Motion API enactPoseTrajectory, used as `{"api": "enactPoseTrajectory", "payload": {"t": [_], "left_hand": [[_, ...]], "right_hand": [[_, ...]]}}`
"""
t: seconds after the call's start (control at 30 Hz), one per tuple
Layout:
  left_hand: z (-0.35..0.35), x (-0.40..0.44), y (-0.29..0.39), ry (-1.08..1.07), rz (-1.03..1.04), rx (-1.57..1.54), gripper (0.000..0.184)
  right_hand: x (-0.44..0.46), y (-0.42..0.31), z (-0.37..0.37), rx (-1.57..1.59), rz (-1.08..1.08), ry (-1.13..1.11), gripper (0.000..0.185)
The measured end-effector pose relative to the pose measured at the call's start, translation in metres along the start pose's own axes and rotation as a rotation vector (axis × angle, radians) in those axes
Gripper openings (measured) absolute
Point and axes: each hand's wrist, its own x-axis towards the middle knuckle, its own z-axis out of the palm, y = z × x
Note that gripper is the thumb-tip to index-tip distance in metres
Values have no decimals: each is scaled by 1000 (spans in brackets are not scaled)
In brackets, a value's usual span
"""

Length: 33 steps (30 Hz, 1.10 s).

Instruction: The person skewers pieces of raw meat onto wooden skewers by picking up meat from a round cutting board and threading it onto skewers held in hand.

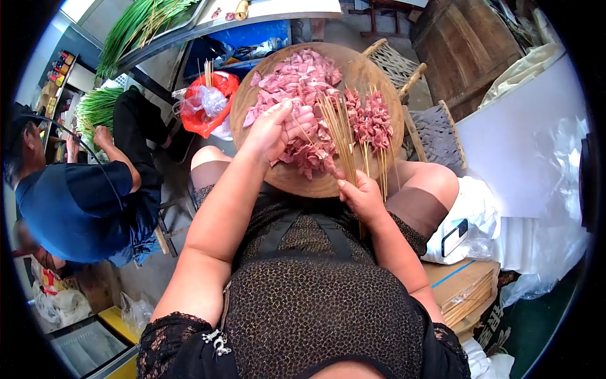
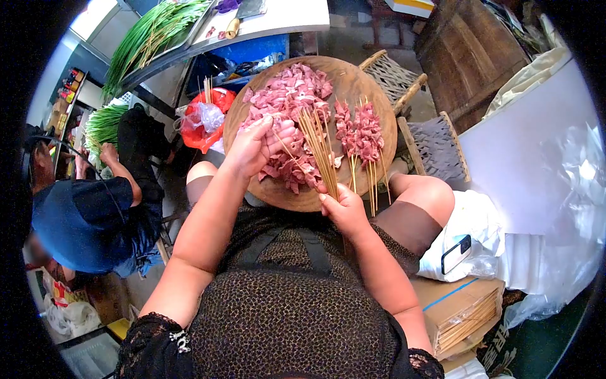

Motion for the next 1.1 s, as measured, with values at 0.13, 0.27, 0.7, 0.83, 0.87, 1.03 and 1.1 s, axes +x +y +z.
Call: {"api": "enactPoseTrajectory", "payload": {"t": [0.13,0.27,0.7,0.83,0.87,1.03,1.1], "left_hand": [[2,1,1,67,66,-76,31],[0,1,-2,62,88,-128,31],[20,-4,-9,94,147,-223,31],[25,-4,-14,99,163,-228,31],[23,-3,-17,92,174,-216,28],[30,-3,-23,86,250,-147,23],[32,-2,-26,97,273,-83,27]], "right_hand": [[0,2,1,6,-29,-11,19],[1,4,0,26,-41,10,19],[-2,15,12,69,-113,100,19],[4,18,11,78,-208,88,19],[4,17,12,56,-218,96,18],[8,17,10,75,-223,101,18],[8,13,9,68,-224,95,18]]}}
